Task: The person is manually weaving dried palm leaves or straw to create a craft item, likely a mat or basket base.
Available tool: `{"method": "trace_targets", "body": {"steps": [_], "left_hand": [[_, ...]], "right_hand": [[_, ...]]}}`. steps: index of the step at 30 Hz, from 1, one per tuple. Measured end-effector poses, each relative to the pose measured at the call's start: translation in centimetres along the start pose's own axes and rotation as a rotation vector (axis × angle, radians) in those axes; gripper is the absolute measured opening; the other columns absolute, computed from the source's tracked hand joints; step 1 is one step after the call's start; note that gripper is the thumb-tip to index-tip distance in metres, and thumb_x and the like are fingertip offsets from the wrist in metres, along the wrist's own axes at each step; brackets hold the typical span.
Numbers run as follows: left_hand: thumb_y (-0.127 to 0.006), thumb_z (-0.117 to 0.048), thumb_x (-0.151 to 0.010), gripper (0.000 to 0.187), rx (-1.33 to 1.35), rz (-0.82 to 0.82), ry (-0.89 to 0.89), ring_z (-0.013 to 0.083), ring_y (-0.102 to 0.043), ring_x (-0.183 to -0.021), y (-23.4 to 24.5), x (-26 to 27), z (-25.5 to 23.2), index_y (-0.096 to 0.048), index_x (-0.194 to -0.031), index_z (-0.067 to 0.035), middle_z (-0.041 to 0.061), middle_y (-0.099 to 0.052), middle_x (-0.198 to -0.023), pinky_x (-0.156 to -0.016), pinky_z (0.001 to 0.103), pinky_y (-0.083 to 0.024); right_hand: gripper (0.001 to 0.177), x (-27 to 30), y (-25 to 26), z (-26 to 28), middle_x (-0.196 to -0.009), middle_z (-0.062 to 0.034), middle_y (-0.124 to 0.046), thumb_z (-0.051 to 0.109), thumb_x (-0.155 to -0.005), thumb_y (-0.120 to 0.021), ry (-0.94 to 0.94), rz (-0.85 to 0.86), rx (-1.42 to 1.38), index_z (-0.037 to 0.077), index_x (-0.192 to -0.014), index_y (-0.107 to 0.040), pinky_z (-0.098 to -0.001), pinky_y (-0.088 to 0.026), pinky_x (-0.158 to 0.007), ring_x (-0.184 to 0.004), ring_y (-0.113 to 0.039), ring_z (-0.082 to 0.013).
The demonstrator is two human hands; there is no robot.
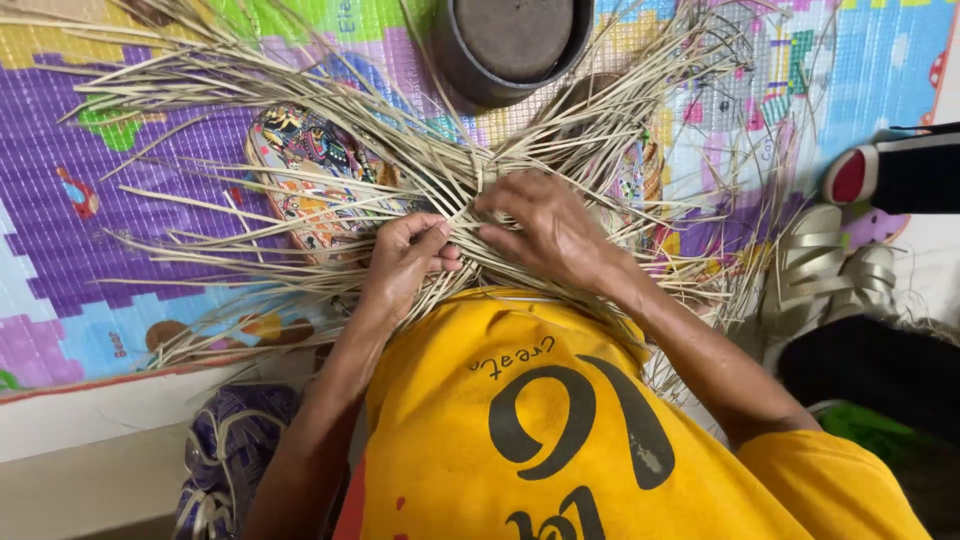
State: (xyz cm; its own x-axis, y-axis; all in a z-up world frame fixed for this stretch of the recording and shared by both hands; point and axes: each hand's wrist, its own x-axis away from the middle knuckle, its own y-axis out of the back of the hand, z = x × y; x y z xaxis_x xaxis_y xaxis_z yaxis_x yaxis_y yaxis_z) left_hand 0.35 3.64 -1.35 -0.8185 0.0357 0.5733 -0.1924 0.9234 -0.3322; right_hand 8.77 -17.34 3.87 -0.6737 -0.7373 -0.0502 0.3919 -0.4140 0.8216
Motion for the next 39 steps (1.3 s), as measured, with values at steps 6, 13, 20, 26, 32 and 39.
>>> {"method": "trace_targets", "body": {"steps": [6, 13, 20, 26, 32, 39], "left_hand": [[-0.062, -0.009, -0.098, 0.023, 0.018, 0.002, -0.004, 0.0298, -0.076, -0.075, 0.2, -0.5, 0.7, -0.066, -0.106, 0.013, 0.015, -0.056, -0.089, -0.073, 0.046, -0.069], [-0.062, -0.008, -0.1, 0.024, 0.007, 0.018, -0.09, 0.0346, -0.076, -0.075, 0.4, -1.5, 1.6, -0.064, -0.109, 0.014, 0.017, -0.056, -0.085, -0.074, 0.05, -0.067], [-0.062, -0.008, -0.1, 0.023, 0.012, -0.008, -0.071, 0.0333, -0.077, -0.077, 0.7, -1.2, 0.6, -0.063, -0.108, 0.014, 0.016, -0.058, -0.085, -0.076, 0.048, -0.069], [-0.065, -0.008, -0.1, 0.022, 0.027, -0.001, -0.094, 0.034, -0.076, -0.078, 1.4, -1.2, 1.6, -0.064, -0.105, 0.013, 0.017, -0.057, -0.082, -0.077, 0.05, -0.068], [-0.066, -0.008, -0.1, 0.024, 0.034, -0.012, -0.138, 0.0337, -0.077, -0.079, 1.1, -0.4, 1.4, -0.062, -0.107, 0.015, 0.017, -0.06, -0.081, -0.079, 0.05, -0.068], [-0.065, -0.006, -0.1, 0.021, 0.062, 0.019, -0.139, 0.0286, -0.077, -0.081, 1.1, -0.5, 2.2, -0.063, -0.108, 0.013, 0.015, -0.061, -0.081, -0.081, 0.044, -0.067]], "right_hand": [[0.019, 3.8, -2.2, 1.2, -0.087, 0.0004, -0.061, 0.035, -0.102, -0.06, 0.099, -0.148, 0.295, 0.023, -0.09, -0.067, -0.041, -0.042, -0.078, -0.09, -0.06, -0.0228], [0.013, 3.7, -3.6, 1.7, -0.086, -0.0082, -0.063, 0.026, -0.097, -0.068, 0.09, -0.2, 0.104, 0.014, -0.094, -0.071, -0.0401, -0.05, -0.067, -0.082, -0.063, -0.029], [0.019, 4.1, -1.8, 1.8, -0.084, -0.0116, -0.067, 0.011, -0.092, -0.071, -0.12, -0.064, -0.009, 0.008, -0.112, -0.07, -0.0428, -0.054, -0.064, -0.077, -0.068, -0.0327], [0.009, 6.1, -4.2, 3.3, -0.079, -0.0099, -0.06, 0.017, -0.094, -0.072, -0.025, -0.139, -0.027, 0.009, -0.091, -0.075, -0.0346, -0.052, -0.062, -0.072, -0.063, -0.0253], [0.018, 3.6, -3.4, 0.7, -0.081, -0.0136, -0.059, 0.022, -0.1, -0.07, -0.23, -0.31, -0.326, 0.004, -0.097, -0.074, -0.0399, -0.05, -0.059, -0.069, -0.061, -0.0291], [0.043, 1.8, -2.1, 0.0, -0.062, 0.0042, -0.051, 0.038, -0.103, -0.065, -0.728, 0.128, -0.868, 0.012, -0.068, -0.066, -0.0292, -0.039, -0.058, -0.061, -0.049, -0.0101]]}}
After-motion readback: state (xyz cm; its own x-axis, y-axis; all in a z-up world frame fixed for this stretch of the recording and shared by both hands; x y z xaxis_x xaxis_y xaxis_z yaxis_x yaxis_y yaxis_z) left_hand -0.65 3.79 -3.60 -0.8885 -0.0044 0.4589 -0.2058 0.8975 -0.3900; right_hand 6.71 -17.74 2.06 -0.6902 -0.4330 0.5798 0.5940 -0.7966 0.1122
